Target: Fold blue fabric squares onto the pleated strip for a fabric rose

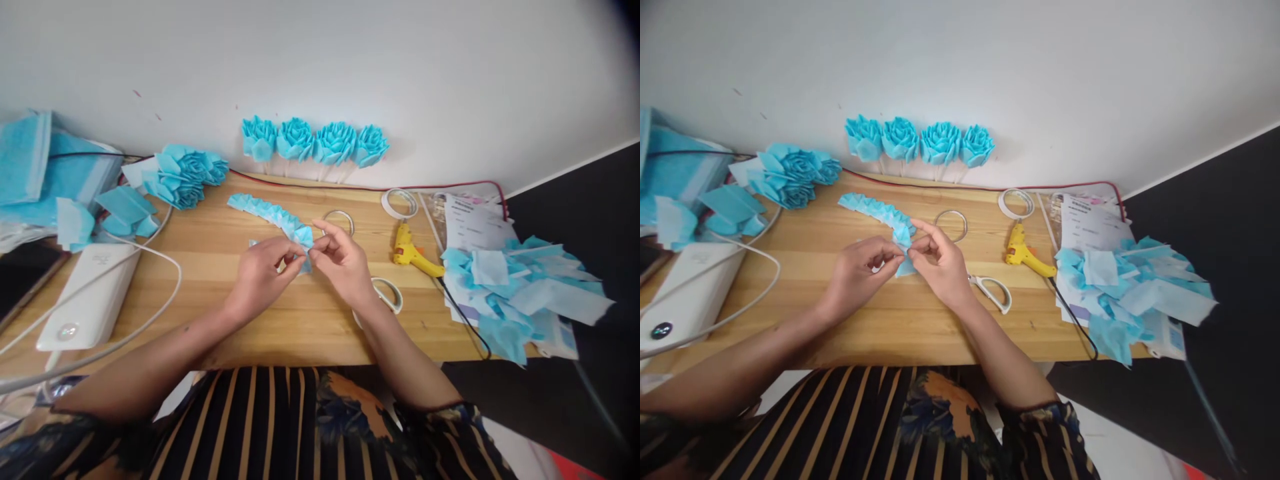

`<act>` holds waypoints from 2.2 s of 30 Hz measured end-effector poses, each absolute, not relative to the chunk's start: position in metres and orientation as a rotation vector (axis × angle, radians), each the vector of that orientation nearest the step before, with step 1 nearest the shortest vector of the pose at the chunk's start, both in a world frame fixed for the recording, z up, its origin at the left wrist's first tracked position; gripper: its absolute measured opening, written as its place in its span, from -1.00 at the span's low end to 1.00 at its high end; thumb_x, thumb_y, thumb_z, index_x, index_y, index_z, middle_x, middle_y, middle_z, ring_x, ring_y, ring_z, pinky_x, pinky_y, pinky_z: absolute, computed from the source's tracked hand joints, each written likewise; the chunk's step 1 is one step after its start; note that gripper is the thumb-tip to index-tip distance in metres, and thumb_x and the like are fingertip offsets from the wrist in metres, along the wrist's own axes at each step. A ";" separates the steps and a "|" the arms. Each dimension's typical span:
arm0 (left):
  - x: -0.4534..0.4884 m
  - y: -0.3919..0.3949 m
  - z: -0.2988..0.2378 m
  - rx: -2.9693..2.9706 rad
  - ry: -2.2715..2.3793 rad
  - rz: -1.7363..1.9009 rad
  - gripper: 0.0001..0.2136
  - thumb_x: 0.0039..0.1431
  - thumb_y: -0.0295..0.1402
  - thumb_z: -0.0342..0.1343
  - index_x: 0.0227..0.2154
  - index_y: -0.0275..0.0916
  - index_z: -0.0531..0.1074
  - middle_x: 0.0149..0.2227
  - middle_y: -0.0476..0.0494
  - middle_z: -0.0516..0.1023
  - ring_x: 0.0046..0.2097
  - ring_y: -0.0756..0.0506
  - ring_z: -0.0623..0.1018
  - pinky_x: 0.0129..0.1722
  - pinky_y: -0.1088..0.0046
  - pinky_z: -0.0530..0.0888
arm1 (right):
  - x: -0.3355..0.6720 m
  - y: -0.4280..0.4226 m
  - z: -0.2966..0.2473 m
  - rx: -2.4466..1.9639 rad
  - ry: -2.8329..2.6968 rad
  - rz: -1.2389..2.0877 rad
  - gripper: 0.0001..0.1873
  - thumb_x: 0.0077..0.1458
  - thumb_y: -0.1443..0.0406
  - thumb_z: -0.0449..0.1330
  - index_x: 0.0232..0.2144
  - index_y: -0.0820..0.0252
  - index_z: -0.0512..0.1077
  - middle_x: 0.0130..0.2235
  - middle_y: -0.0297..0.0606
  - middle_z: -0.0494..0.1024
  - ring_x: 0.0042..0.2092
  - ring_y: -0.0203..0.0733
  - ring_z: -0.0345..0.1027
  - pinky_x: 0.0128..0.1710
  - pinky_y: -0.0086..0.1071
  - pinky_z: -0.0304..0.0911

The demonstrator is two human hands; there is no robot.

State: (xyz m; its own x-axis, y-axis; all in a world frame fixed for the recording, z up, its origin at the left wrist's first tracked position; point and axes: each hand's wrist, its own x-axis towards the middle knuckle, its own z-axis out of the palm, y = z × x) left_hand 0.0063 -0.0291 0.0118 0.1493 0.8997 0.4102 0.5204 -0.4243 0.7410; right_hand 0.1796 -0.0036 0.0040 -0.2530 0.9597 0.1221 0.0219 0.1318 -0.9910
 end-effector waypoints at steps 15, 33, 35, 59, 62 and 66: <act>0.001 -0.026 -0.005 2.039 1.470 1.149 -0.94 0.21 -0.42 0.20 -0.33 -0.23 0.58 -0.55 0.05 0.46 -0.51 0.04 0.34 -0.43 0.49 0.27 | 0.177 -0.012 -0.009 -1.097 -1.590 1.084 -0.53 0.15 0.35 0.24 0.12 0.01 0.43 -0.29 -0.38 0.64 -0.21 -0.24 0.55 -0.04 -0.23 0.44; 0.008 -0.027 -0.005 1.992 1.609 1.035 -0.88 0.18 -0.41 0.11 -0.38 -0.22 0.55 -0.57 0.01 0.46 -0.52 0.00 0.36 -0.42 0.44 0.28 | 0.170 -0.021 -0.011 -1.222 -1.717 0.713 -0.52 0.14 0.43 0.20 0.09 -0.02 0.45 -0.27 -0.40 0.67 -0.22 -0.23 0.56 -0.04 -0.27 0.44; 0.008 -0.027 -0.004 1.960 1.600 1.033 -0.88 0.18 -0.41 0.10 -0.38 -0.23 0.54 -0.57 0.01 0.45 -0.52 0.01 0.36 -0.43 0.45 0.27 | 0.170 -0.021 -0.011 -1.214 -1.709 0.726 -0.52 0.13 0.43 0.20 0.09 -0.01 0.45 -0.28 -0.40 0.67 -0.22 -0.23 0.56 -0.04 -0.27 0.44; 0.004 -0.019 0.001 1.383 1.250 1.117 -0.86 0.13 -0.31 0.16 -0.43 -0.26 0.52 -0.55 0.00 0.47 -0.52 0.05 0.31 -0.53 0.50 0.24 | 0.173 -0.013 -0.013 -1.132 -1.421 1.184 -0.54 0.10 0.35 0.26 0.07 0.02 0.44 -0.30 -0.40 0.64 -0.25 -0.27 0.53 -0.15 -0.30 0.43; 0.004 -0.020 0.006 1.394 1.245 1.115 -0.85 0.15 -0.31 0.12 -0.41 -0.26 0.53 -0.56 0.02 0.43 -0.53 0.05 0.29 -0.53 0.50 0.23 | 0.173 -0.012 -0.014 -1.143 -1.427 1.183 -0.54 0.10 0.34 0.26 0.08 0.02 0.43 -0.31 -0.40 0.63 -0.25 -0.27 0.53 -0.17 -0.30 0.43; 0.003 -0.020 0.003 1.378 1.274 1.184 -0.88 0.14 -0.30 0.16 -0.40 -0.24 0.46 -0.60 0.07 0.31 -0.55 0.06 0.23 -0.56 0.49 0.15 | 0.173 -0.012 -0.012 -1.137 -1.426 1.185 -0.55 0.09 0.34 0.25 0.06 0.02 0.44 -0.31 -0.40 0.61 -0.25 -0.28 0.52 -0.17 -0.31 0.43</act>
